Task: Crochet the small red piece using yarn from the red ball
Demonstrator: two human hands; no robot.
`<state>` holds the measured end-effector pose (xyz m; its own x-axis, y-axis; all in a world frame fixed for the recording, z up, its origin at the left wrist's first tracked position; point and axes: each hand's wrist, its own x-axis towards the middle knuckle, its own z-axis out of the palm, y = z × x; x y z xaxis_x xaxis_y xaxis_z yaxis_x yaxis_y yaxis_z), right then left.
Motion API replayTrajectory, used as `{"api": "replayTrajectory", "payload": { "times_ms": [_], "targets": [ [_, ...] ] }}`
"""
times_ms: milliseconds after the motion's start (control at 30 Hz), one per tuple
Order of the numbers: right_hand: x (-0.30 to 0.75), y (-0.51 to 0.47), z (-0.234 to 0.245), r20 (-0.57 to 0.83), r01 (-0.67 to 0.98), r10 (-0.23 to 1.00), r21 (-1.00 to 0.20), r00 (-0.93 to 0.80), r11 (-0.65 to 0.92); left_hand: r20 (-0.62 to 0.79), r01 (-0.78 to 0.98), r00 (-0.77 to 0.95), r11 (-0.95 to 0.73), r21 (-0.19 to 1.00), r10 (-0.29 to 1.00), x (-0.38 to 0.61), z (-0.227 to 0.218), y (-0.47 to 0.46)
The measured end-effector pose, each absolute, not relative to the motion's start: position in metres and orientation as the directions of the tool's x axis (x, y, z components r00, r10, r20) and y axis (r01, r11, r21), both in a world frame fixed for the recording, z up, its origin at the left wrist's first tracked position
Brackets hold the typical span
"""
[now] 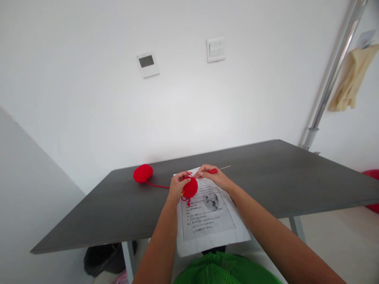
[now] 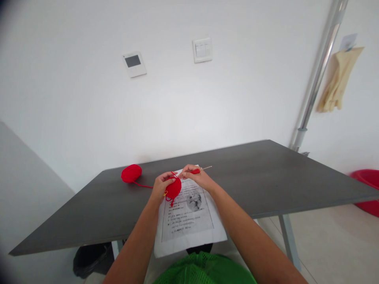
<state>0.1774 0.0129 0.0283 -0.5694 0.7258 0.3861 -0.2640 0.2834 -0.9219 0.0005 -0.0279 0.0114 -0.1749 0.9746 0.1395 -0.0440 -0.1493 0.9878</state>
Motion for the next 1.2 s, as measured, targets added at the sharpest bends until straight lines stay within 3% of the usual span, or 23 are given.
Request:
{"api": "replayTrajectory", "payload": {
  "times_ms": [400, 633, 1200],
  "targets": [
    [0.178, 0.014, 0.026, 0.406, -0.174, 0.734, -0.911, -0.544, 0.374, 0.164, -0.026, -0.194, -0.173, 0.985, 0.967, 0.002, 0.013, -0.028],
    [0.173, 0.017, 0.020, 0.409, -0.227, 0.718, -0.912, -0.563, 0.342, 0.188, -0.011, -0.204, -0.195, 0.981, 0.961, 0.002, 0.013, -0.029],
    [0.167, 0.011, 0.018, 0.436, -0.087, 0.717, -0.879, -0.543, 0.469, 0.181, 0.043, -0.203, -0.176, 0.983, 0.962, 0.002, 0.015, -0.030]
  ]
}}
